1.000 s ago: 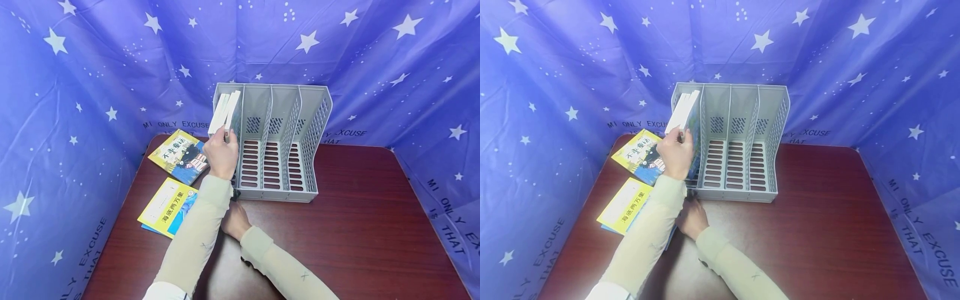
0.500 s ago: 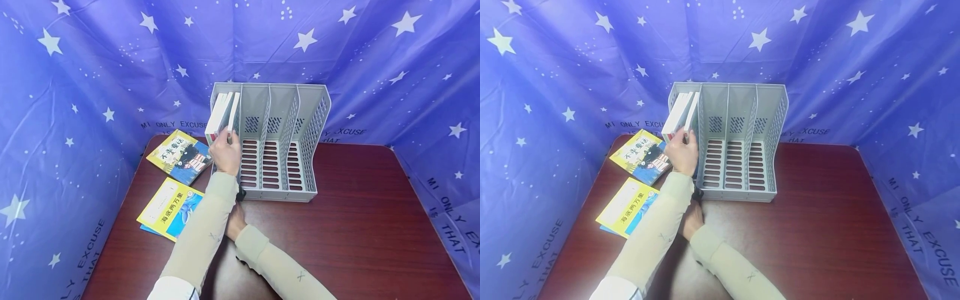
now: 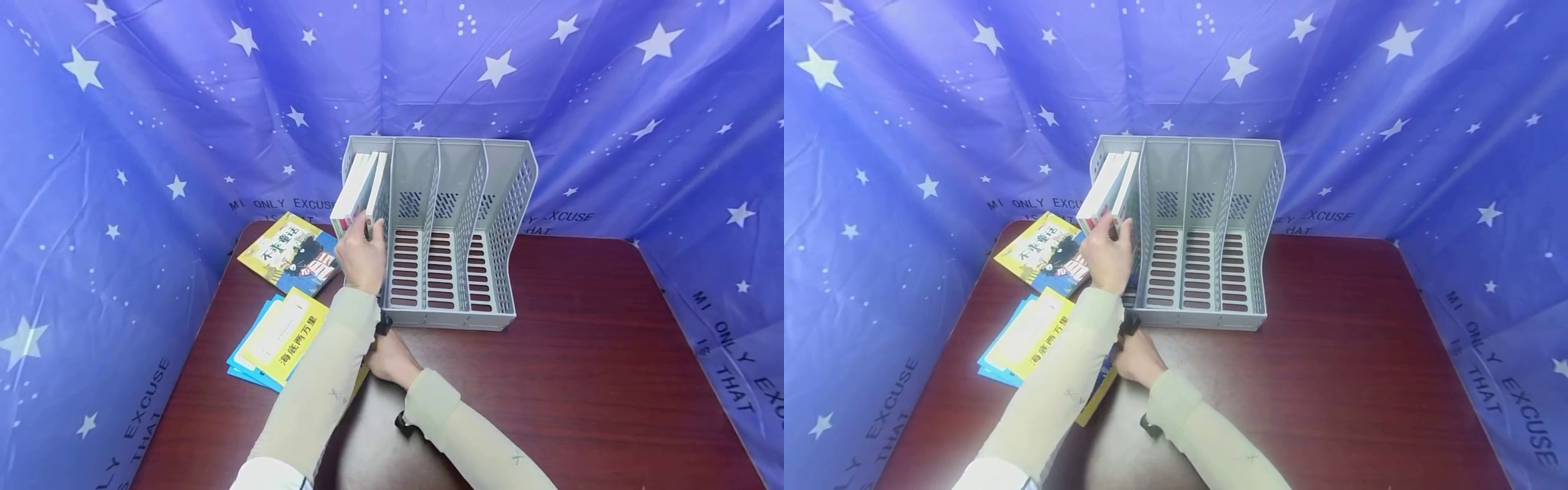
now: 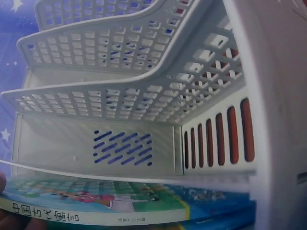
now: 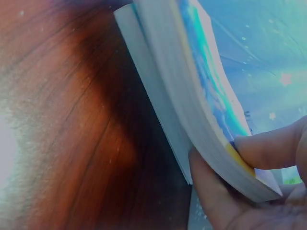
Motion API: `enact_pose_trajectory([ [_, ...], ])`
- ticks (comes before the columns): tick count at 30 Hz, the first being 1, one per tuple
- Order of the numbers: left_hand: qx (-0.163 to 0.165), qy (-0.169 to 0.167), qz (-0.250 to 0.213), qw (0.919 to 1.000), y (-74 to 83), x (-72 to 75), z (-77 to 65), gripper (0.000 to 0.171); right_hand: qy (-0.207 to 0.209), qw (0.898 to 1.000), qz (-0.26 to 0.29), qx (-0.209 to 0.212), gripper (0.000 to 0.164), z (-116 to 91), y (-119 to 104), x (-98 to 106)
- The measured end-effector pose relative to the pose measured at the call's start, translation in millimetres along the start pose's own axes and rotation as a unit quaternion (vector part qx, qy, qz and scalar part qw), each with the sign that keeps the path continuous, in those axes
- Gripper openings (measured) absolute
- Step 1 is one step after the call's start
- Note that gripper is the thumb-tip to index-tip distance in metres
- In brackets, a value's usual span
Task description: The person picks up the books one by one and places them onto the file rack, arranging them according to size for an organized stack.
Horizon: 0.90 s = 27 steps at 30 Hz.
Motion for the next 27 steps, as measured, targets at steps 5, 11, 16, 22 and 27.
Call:
enact_pose_trajectory([
  [5,-0.002,-0.037,0.002,0.9993,0.2,10.6,3.0,0.010,0.019,0.990,0.134,-0.026,0.033,-8,12,3],
  [11,-0.011,-0.102,0.012,0.9947,2.3,20.8,9.0,0.009,-0.012,0.941,0.327,-0.090,0.024,-22,24,-2],
  [16,0.004,-0.196,0.025,0.9802,0.5,29.6,10.1,0.013,-0.025,0.908,0.401,-0.123,0.024,-35,31,-3],
  [22,0.032,-0.360,0.010,0.9323,-1.7,49.4,1.6,0.019,-0.023,0.900,0.417,-0.124,0.023,-48,35,3],
  [27,0.042,-0.413,0.004,0.9097,-8.3,72.4,-6.4,0.022,-0.018,0.895,0.428,-0.124,0.022,-56,37,9],
])
Point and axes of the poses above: each hand's wrist, its own z-axis towards the middle knuckle, its own x-axis out of the back of the hand, y = z × x, the point moved 5 cm from there along z, towards the middle knuckle, and after that the axes turned 6 degrees about x, right-handed, at the moved point
